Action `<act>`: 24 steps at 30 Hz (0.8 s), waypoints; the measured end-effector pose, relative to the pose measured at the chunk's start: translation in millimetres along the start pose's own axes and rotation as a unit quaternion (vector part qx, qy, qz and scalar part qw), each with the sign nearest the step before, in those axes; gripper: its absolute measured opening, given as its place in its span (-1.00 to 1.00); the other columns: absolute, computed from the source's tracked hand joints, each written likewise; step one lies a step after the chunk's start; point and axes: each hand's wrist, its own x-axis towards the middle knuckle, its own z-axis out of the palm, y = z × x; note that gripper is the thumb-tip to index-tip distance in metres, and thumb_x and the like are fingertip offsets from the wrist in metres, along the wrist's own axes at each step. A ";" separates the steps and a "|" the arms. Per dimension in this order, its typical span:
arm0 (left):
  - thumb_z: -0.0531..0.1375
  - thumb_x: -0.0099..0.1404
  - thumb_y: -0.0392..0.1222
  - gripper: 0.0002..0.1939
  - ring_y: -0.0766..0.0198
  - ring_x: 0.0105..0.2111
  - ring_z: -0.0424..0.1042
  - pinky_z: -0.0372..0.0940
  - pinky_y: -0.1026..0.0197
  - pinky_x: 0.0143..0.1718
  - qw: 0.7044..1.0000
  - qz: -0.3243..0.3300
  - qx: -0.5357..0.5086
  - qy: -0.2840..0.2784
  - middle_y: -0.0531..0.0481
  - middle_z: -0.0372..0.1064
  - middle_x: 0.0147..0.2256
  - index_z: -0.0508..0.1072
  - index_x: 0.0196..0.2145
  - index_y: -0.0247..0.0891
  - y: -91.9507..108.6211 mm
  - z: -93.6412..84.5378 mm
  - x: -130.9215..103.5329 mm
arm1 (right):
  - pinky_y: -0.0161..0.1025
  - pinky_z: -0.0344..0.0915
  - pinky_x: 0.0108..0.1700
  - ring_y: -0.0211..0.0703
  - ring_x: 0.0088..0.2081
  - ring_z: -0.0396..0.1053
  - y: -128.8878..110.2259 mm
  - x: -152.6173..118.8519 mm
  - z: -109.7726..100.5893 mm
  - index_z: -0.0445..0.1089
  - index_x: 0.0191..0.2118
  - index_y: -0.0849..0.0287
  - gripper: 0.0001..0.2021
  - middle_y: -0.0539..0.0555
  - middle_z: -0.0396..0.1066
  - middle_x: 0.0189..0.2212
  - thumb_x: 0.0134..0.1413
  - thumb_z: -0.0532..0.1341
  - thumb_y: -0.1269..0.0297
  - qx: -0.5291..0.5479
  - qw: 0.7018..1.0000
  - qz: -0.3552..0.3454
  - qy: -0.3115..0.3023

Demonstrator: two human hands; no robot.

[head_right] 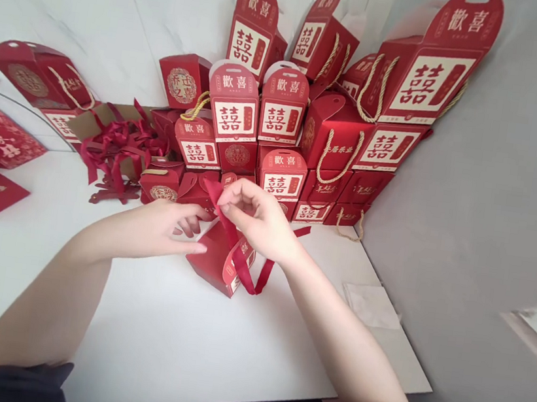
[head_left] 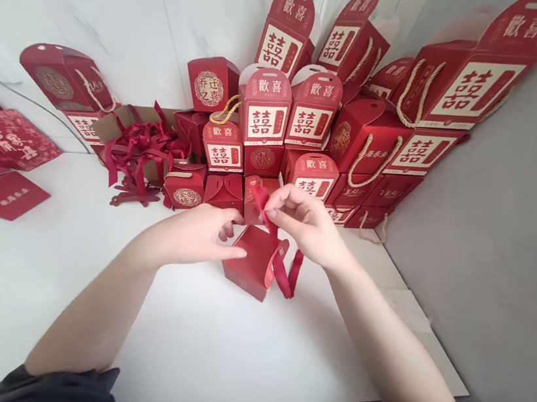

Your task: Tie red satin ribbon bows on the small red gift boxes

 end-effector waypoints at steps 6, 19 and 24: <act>0.12 0.23 0.02 -0.68 0.30 -0.53 0.30 0.14 0.27 -0.53 0.991 -0.065 -0.076 -0.084 0.09 0.16 -0.57 0.21 -0.55 -0.22 -16.5 -4.7 14.9 | -0.27 0.27 -0.26 -0.22 -0.35 0.40 7.5 2.8 4.3 0.47 -0.31 0.18 -0.85 0.01 0.46 -0.41 0.08 0.13 0.42 -0.087 0.986 0.127 -0.072; 0.14 0.20 0.04 -0.73 0.26 -0.40 0.37 0.35 0.24 -0.35 0.979 -0.088 -0.135 -0.122 0.07 0.27 -0.45 0.38 -0.44 -0.23 -23.0 -5.7 16.5 | -0.23 0.27 -0.23 -0.21 -0.32 0.40 11.5 2.6 4.7 0.49 -0.31 0.15 -0.79 0.00 0.50 -0.36 0.07 0.10 0.45 -0.129 0.979 0.111 -0.115; 0.14 0.20 0.02 -0.74 0.26 -0.40 0.36 0.34 0.25 -0.36 0.981 -0.088 -0.124 -0.122 0.06 0.27 -0.45 0.38 -0.45 -0.23 -19.0 -7.1 15.3 | -0.22 0.27 -0.21 -0.21 -0.32 0.40 10.1 2.2 5.4 0.50 -0.31 0.17 -0.79 0.02 0.51 -0.35 0.06 0.10 0.47 -0.135 0.978 0.098 -0.124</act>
